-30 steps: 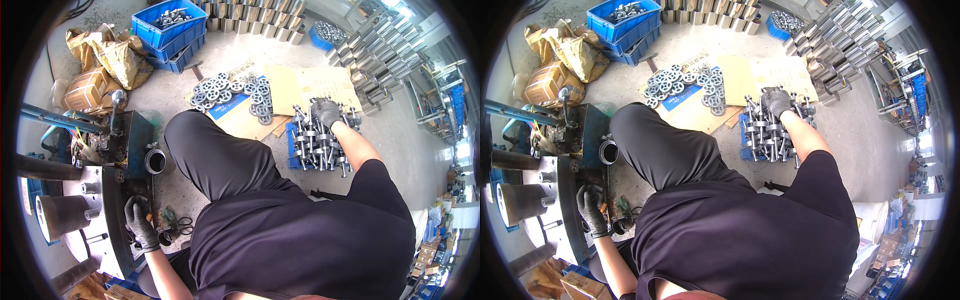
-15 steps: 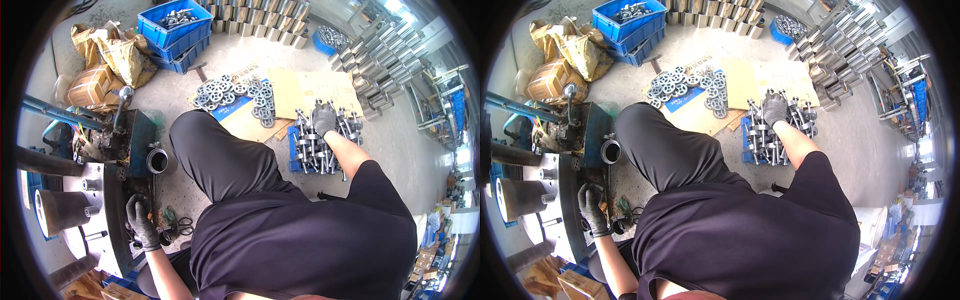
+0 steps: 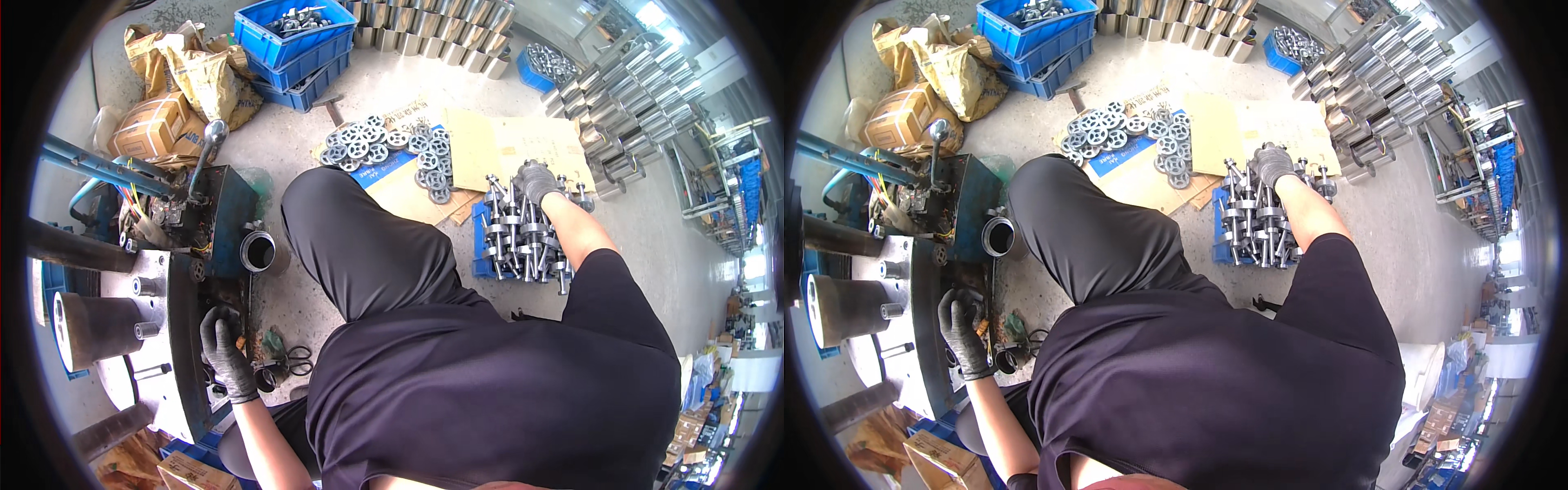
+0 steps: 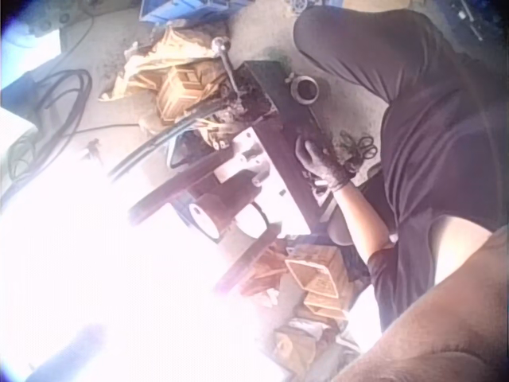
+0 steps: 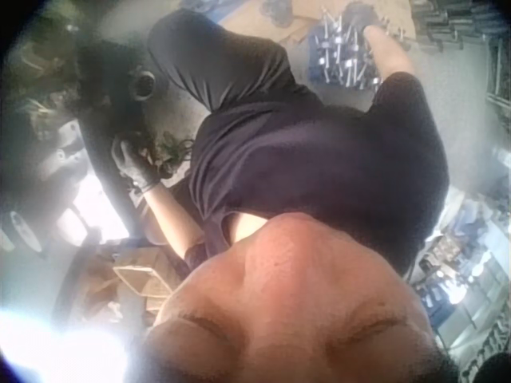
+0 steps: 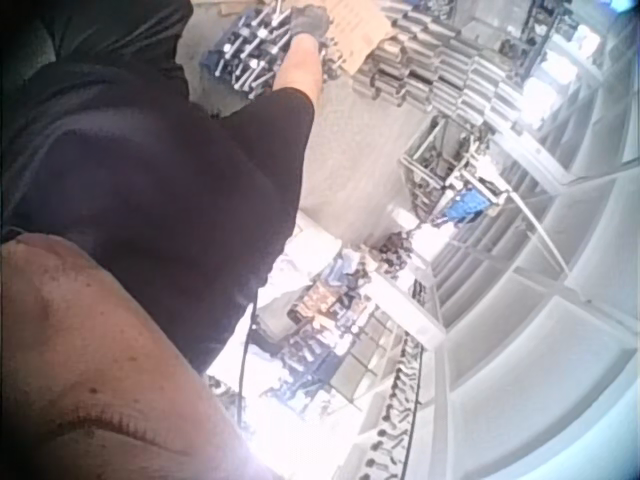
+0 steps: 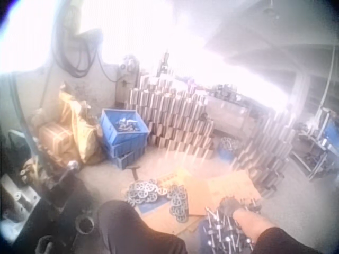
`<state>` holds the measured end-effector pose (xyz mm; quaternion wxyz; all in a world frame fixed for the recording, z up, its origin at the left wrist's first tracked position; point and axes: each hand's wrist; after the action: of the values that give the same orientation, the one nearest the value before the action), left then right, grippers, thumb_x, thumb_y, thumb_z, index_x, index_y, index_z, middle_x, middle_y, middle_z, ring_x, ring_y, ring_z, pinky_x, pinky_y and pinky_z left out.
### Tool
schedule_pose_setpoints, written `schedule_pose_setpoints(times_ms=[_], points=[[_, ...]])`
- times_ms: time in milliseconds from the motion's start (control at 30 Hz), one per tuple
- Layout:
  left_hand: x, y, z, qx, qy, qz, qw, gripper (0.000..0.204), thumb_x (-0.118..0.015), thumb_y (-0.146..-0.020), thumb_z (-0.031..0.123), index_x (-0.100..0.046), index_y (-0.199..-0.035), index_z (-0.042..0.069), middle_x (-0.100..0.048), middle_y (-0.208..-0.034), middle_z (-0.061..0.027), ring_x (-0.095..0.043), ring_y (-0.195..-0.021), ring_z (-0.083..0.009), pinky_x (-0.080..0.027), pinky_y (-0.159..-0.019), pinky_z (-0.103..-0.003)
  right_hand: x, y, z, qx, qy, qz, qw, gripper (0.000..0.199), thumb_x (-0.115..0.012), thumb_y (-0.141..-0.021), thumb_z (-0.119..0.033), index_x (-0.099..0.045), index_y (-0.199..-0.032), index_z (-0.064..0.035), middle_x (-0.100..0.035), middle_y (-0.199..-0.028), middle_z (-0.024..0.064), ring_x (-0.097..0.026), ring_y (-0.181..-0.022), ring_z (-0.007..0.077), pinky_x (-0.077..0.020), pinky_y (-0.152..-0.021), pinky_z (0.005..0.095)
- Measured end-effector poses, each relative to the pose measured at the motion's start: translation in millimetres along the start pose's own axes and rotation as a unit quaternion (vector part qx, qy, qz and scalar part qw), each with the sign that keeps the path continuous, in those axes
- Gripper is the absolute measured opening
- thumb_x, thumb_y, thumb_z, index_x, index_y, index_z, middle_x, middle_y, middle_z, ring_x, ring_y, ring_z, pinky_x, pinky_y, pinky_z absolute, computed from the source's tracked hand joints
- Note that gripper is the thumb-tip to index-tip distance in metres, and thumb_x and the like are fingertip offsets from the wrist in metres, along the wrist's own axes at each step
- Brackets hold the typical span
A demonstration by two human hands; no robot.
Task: The person inserts a metal rod through a gear-like plate and a cylindrical component by hand, then positions the entire assembly into a press machine and operates a lever to join the parts together.
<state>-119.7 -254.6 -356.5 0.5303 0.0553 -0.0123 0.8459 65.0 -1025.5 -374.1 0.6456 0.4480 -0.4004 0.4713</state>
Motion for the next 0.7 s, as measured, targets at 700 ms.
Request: schedule_pose_setpoints(times_ms=[700], points=[[120.9, 134.7, 370.0, -0.581, -0.149, -0.004, 0.800, 0.097, -0.076, -0.095, 0.060, -0.036, -0.165, 0.007, -0.037, -0.169, -0.0223, -0.043, -0.150, -0.0515, -0.044, -0.120, -0.060, 293.1, -95.8, -342.3, 0.504, -0.122, 0.092, 0.850, 0.043, -0.073, -0.094, -0.035, -0.075, -0.121, -0.0025, -0.075, -0.108, 0.0206, -0.073, -0.102, 0.0359, -0.0579, -0.094, 0.0450]])
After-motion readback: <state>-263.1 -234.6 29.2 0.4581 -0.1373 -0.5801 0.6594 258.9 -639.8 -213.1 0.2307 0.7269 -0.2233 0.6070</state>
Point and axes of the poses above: each hand's wrist, its own y-axis away from the middle knuckle, its own x-axis out of the back of the hand, z = x × y
